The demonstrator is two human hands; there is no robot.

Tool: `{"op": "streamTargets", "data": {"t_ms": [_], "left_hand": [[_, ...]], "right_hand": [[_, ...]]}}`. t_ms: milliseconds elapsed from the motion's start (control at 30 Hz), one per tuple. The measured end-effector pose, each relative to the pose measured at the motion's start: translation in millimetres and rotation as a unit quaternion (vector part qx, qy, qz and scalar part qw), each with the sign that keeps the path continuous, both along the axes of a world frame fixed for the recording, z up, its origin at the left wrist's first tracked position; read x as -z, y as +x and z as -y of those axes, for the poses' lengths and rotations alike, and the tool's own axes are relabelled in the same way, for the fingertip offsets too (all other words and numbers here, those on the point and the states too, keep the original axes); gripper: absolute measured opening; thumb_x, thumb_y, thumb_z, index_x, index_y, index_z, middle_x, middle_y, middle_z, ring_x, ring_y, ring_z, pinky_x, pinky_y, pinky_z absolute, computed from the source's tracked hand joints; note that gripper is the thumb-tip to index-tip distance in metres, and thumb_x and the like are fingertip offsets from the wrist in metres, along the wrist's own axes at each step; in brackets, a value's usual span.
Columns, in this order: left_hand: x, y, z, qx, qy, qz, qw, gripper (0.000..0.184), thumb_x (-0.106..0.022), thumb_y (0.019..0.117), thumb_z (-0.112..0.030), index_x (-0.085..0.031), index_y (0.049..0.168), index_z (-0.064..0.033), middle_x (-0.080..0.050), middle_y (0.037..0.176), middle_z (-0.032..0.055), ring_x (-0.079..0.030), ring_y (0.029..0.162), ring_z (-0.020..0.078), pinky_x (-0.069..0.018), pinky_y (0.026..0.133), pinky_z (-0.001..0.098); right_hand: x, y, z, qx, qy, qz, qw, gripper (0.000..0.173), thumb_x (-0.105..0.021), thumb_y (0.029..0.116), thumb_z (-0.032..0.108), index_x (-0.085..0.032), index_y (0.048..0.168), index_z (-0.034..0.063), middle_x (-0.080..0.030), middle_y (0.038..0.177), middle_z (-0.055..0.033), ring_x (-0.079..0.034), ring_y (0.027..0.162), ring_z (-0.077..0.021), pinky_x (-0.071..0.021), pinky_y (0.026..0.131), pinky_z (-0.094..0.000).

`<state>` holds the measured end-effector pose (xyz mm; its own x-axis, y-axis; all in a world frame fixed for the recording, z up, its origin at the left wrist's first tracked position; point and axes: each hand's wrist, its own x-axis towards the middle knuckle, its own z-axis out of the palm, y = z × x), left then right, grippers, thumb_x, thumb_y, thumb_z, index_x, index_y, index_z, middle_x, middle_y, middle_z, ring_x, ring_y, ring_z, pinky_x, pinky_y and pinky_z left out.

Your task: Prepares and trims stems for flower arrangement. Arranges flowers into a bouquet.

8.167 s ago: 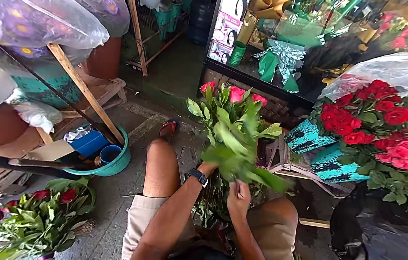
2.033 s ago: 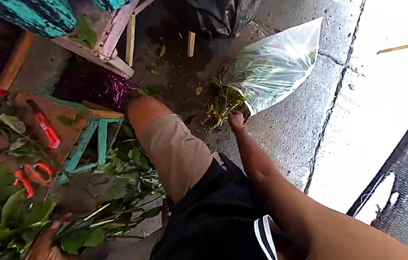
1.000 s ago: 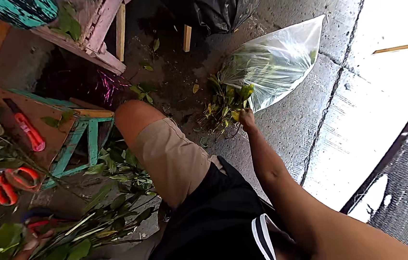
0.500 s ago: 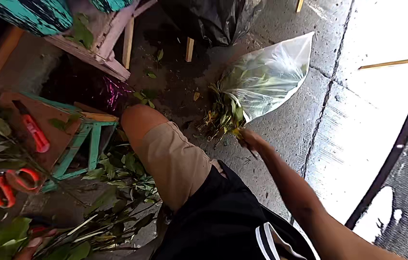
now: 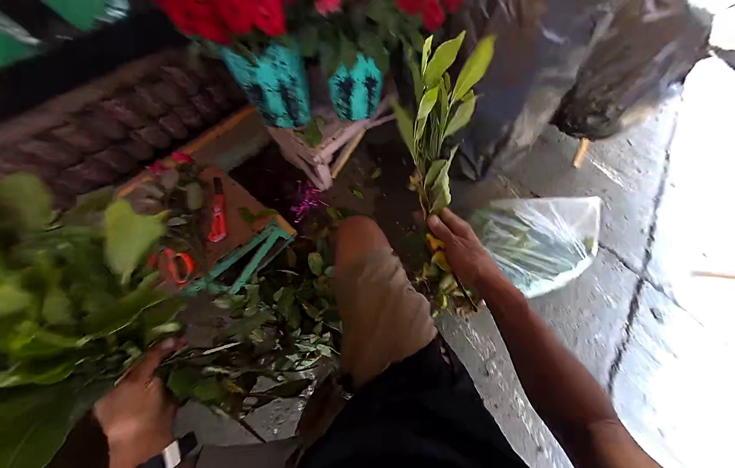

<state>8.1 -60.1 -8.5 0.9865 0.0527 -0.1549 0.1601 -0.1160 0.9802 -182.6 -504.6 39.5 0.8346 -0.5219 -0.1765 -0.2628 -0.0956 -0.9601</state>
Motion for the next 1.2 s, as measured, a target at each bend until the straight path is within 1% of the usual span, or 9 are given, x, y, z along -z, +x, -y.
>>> {"op": "streamTargets", "data": {"t_ms": [233, 300, 433, 533, 600, 667, 800, 1033, 1200], "left_hand": [[-10.1, 11.0, -18.1, -0.060, -0.058, -0.042, 0.996, 0.022, -0.079, 0.0850, -0.003, -0.071, 0.105, 0.0005, -0.074, 0.092, 0.0059, -0.070, 0.086, 0.0129, -0.0603, 0.081, 0.0347], [-3.9, 17.9, -23.6, -0.058, -0.084, -0.039, 0.994, 0.027, -0.081, 0.0818, -0.003, -0.070, 0.106, -0.0003, -0.074, 0.093, 0.0075, -0.070, 0.085, 0.0151, -0.0604, 0.080, 0.0370], [-20.1, 4.6, -31.2, -0.019, -0.098, -0.033, 0.994, 0.023, -0.069, 0.0906, 0.001, -0.064, 0.113, 0.0033, -0.068, 0.096, 0.0074, -0.064, 0.085, 0.0087, -0.0559, 0.081, 0.0295], [17.2, -17.4, -42.2, -0.045, -0.091, 0.002, 0.995, 0.025, -0.053, 0.1004, 0.000, -0.059, 0.120, 0.0134, -0.067, 0.105, 0.0163, -0.063, 0.095, 0.0078, -0.0521, 0.088, 0.0218], [2.4, -22.1, -40.8, -0.022, -0.052, -0.093, 0.994, 0.037, -0.048, 0.1062, -0.004, -0.048, 0.140, 0.0113, -0.061, 0.130, 0.0218, -0.059, 0.114, 0.0147, -0.0479, 0.102, 0.0289], [-3.7, -4.2, -28.2, -0.015, -0.095, -0.057, 0.994, 0.028, -0.055, 0.1011, -0.003, -0.056, 0.128, 0.0045, -0.065, 0.108, 0.0089, -0.062, 0.095, 0.0057, -0.0533, 0.086, 0.0226], [-9.7, 25.0, -18.1, 0.028, -0.189, -0.026, 0.981, 0.053, -0.079, 0.0691, 0.011, -0.063, 0.118, 0.0001, -0.071, 0.107, 0.0055, -0.068, 0.101, 0.0112, -0.0578, 0.092, 0.0320], [1.8, 22.4, -10.8, 0.035, -0.215, -0.005, 0.976, 0.066, -0.090, 0.0721, -0.004, -0.057, 0.129, 0.0025, -0.071, 0.117, 0.0095, -0.068, 0.112, 0.0158, -0.0554, 0.103, 0.0349], [4.2, 11.3, -10.9, 0.011, -0.101, 0.005, 0.995, 0.045, -0.085, 0.0773, -0.006, -0.066, 0.118, 0.0015, -0.072, 0.108, 0.0053, -0.066, 0.103, 0.0083, -0.0546, 0.096, 0.0290]], "right_hand": [[-59.8, 155.4, -117.8, -0.193, -0.041, 0.198, 0.960, 0.038, -0.041, 0.1103, 0.026, -0.052, 0.146, 0.0197, -0.063, 0.104, 0.0024, -0.058, 0.068, -0.0055, -0.0533, 0.058, -0.0222], [-44.9, 169.9, -163.1, -0.229, -0.079, 0.241, 0.940, 0.036, -0.047, 0.1081, 0.020, -0.056, 0.142, 0.0111, -0.069, 0.107, -0.0021, -0.066, 0.078, -0.0092, -0.0594, 0.066, -0.0285], [3.3, 162.9, -242.9, -0.282, -0.112, 0.274, 0.913, 0.014, -0.062, 0.0939, 0.005, -0.072, 0.101, -0.0010, -0.072, 0.101, -0.0023, -0.068, 0.097, -0.0034, -0.0591, 0.088, -0.0275], [46.0, 175.5, -275.2, -0.358, -0.080, 0.300, 0.881, 0.021, -0.064, 0.0969, 0.008, -0.077, 0.113, 0.0063, -0.070, 0.109, -0.0029, -0.064, 0.103, -0.0061, -0.0562, 0.094, -0.0286], [64.6, 186.6, -283.8, -0.364, -0.085, 0.263, 0.889, 0.023, -0.065, 0.0967, 0.007, -0.072, 0.118, -0.0002, -0.071, 0.109, -0.0092, -0.067, 0.102, -0.0116, -0.0580, 0.092, -0.0305], [70.6, 193.5, -287.3, -0.342, -0.062, 0.231, 0.909, 0.022, -0.066, 0.0954, 0.004, -0.064, 0.115, -0.0046, -0.071, 0.106, -0.0097, -0.070, 0.098, -0.0125, -0.0601, 0.089, -0.0309], [75.1, 199.8, -286.8, -0.298, -0.031, 0.230, 0.926, 0.014, -0.070, 0.0931, 0.002, -0.066, 0.106, -0.0033, -0.071, 0.096, -0.0087, -0.070, 0.087, -0.0134, -0.0611, 0.081, -0.0302], [83.3, 187.2, -289.4, -0.288, 0.005, 0.247, 0.925, 0.013, -0.070, 0.0922, -0.001, -0.068, 0.104, -0.0031, -0.072, 0.097, -0.0096, -0.071, 0.086, -0.0150, -0.0621, 0.080, -0.0309], [100.8, 186.8, -273.5, -0.345, 0.043, 0.201, 0.916, 0.020, -0.065, 0.0975, 0.003, -0.068, 0.116, -0.0035, -0.073, 0.104, -0.0094, -0.070, 0.091, -0.0130, -0.0603, 0.083, -0.0304]]}}
